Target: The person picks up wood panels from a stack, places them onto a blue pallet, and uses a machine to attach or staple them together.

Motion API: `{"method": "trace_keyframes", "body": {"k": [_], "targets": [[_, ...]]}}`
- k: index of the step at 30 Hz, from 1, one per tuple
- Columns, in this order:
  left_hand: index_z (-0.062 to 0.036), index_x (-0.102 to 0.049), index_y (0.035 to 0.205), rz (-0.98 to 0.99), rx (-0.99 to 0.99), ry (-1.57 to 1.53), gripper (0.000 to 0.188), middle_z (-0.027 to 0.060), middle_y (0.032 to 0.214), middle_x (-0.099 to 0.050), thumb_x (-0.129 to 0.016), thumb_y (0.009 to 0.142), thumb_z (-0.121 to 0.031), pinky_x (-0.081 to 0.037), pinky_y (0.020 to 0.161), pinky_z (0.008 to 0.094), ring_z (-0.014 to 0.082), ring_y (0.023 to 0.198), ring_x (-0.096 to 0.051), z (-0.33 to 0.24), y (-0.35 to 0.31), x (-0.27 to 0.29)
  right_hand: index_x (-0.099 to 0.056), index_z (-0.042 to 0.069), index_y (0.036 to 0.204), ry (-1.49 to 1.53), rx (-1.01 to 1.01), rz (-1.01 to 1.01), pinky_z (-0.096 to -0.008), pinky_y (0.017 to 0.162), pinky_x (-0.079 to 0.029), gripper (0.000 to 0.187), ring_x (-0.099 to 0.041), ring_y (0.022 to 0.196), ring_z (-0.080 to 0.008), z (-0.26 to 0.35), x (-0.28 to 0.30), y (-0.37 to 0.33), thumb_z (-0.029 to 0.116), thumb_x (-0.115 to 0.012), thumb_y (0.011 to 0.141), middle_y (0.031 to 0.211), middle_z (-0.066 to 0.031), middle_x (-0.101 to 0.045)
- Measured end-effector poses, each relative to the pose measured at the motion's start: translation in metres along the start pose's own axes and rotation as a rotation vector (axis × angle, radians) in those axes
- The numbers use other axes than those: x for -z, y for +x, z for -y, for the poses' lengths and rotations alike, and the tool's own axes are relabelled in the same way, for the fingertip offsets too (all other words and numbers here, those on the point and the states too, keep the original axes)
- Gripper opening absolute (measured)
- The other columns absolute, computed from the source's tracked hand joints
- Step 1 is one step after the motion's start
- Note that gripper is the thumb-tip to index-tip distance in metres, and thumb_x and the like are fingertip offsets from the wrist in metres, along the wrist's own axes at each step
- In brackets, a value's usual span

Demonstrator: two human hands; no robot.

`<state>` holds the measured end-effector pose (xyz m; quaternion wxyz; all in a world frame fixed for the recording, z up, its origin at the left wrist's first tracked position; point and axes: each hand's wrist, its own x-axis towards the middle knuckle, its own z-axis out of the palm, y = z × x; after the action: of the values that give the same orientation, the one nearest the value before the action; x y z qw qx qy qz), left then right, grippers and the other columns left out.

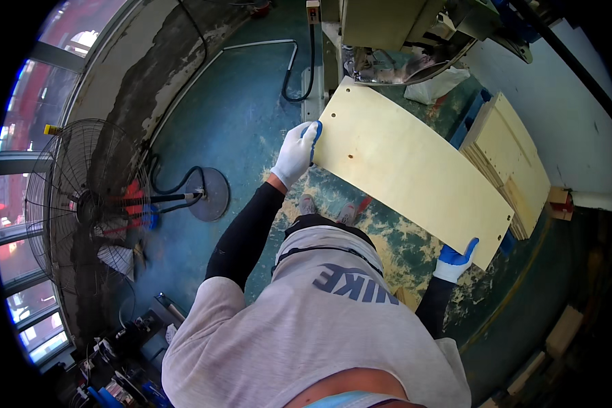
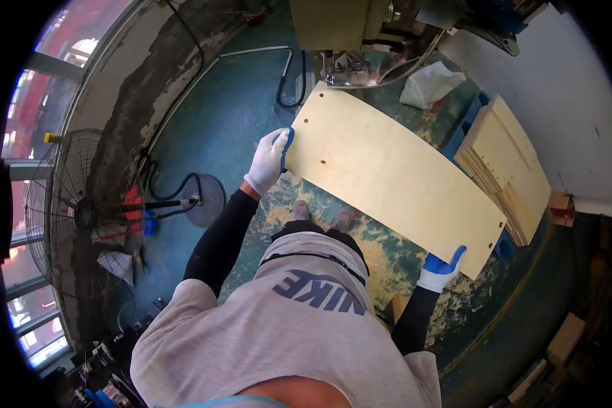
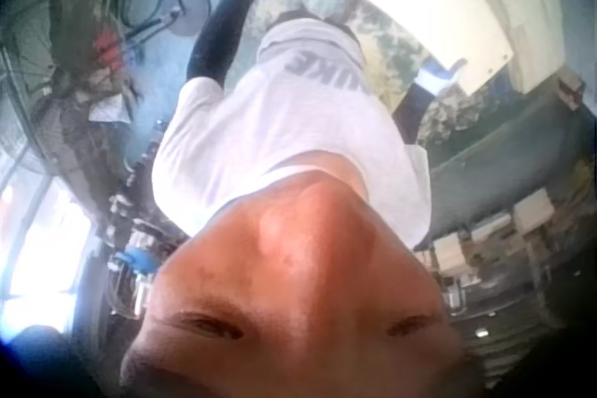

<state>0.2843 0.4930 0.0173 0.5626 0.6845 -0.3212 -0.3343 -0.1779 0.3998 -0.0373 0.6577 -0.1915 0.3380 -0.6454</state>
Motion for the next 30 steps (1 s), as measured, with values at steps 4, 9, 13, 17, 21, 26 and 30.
{"method": "trace_keyframes", "body": {"k": [4, 9, 13, 17, 21, 26, 30], "targets": [[0.0085, -0.064, 0.115, -0.056, 0.032, 0.014, 0.045, 0.0010, 0.089, -0.065, -0.051, 0.105, -0.034, -0.047, 0.072, 0.0248, 0.0070, 0.081, -0.055, 0.006, 0.003, -0.010, -0.048, 0.000, 0.142, 0.041, -0.052, 0.014, -0.0432, 0.111, -0.042, 0.047, -0.054, 0.128, -0.0266, 0.005, 0.003, 0.023, 0.027, -0.057, 0.104, 0.143, -0.0150, -0.055], [0.0065, -0.065, 0.112, 0.017, 0.097, 0.059, 0.045, 0.0041, 0.084, -0.067, -0.051, 0.105, -0.036, -0.049, 0.071, 0.0284, 0.0111, 0.076, -0.058, -0.010, 0.021, -0.021, -0.049, -0.001, 0.141, 0.069, -0.076, -0.006, -0.0428, 0.110, -0.044, 0.046, -0.055, 0.127, -0.0265, 0.011, 0.009, 0.042, 0.025, -0.057, 0.104, 0.142, -0.0159, -0.056], [0.0047, -0.067, 0.111, 0.020, 0.072, 0.006, 0.044, 0.0034, 0.082, -0.067, -0.052, 0.105, -0.036, -0.049, 0.066, 0.0286, 0.0099, 0.072, -0.059, -0.008, 0.029, -0.018, -0.049, -0.001, 0.141, 0.053, -0.129, 0.028, -0.0435, 0.109, -0.046, 0.046, -0.056, 0.126, -0.0266, 0.015, 0.003, 0.055, 0.025, -0.058, 0.103, 0.140, -0.0159, -0.057], [0.0050, -0.067, 0.110, 0.053, 0.198, 0.050, 0.047, -0.0004, 0.083, -0.065, -0.050, 0.106, -0.038, -0.050, 0.062, 0.0244, 0.0071, 0.068, -0.058, -0.026, 0.023, -0.027, -0.049, -0.001, 0.140, -0.005, -0.206, -0.030, -0.0438, 0.108, -0.047, 0.046, -0.057, 0.126, -0.0267, 0.029, 0.006, 0.062, 0.025, -0.059, 0.103, 0.140, -0.0157, -0.058], [0.0019, -0.069, 0.099, 0.020, 0.168, -0.022, 0.046, -0.0009, 0.075, -0.061, -0.053, 0.104, -0.041, -0.049, 0.058, 0.0270, 0.0089, 0.064, -0.056, -0.004, 0.031, -0.019, -0.050, -0.001, 0.138, -0.008, -0.202, 0.067, -0.0420, 0.104, -0.050, 0.045, -0.058, 0.124, -0.0265, 0.021, 0.001, 0.068, 0.026, -0.060, 0.102, 0.138, -0.0159, -0.059], [0.0024, -0.068, 0.100, -0.037, 0.213, -0.100, 0.048, 0.0004, 0.079, -0.064, -0.050, 0.105, -0.042, -0.049, 0.057, 0.0248, 0.0080, 0.063, -0.059, -0.008, 0.004, -0.015, -0.050, 0.000, 0.139, -0.009, -0.183, 0.072, -0.0446, 0.102, -0.053, 0.045, -0.059, 0.123, -0.0277, 0.025, -0.001, 0.077, 0.024, -0.060, 0.102, 0.138, -0.0166, -0.058], [0.0007, -0.067, 0.095, -0.017, 0.265, -0.038, 0.052, 0.0014, 0.066, -0.057, -0.047, 0.106, -0.046, -0.044, 0.049, 0.0257, 0.0090, 0.053, -0.054, -0.010, -0.014, -0.026, -0.048, 0.000, 0.142, 0.051, -0.184, 0.107, -0.0468, 0.105, -0.050, 0.047, -0.058, 0.125, -0.0281, 0.030, 0.010, 0.083, 0.025, -0.058, 0.103, 0.140, -0.0169, -0.056]]}}
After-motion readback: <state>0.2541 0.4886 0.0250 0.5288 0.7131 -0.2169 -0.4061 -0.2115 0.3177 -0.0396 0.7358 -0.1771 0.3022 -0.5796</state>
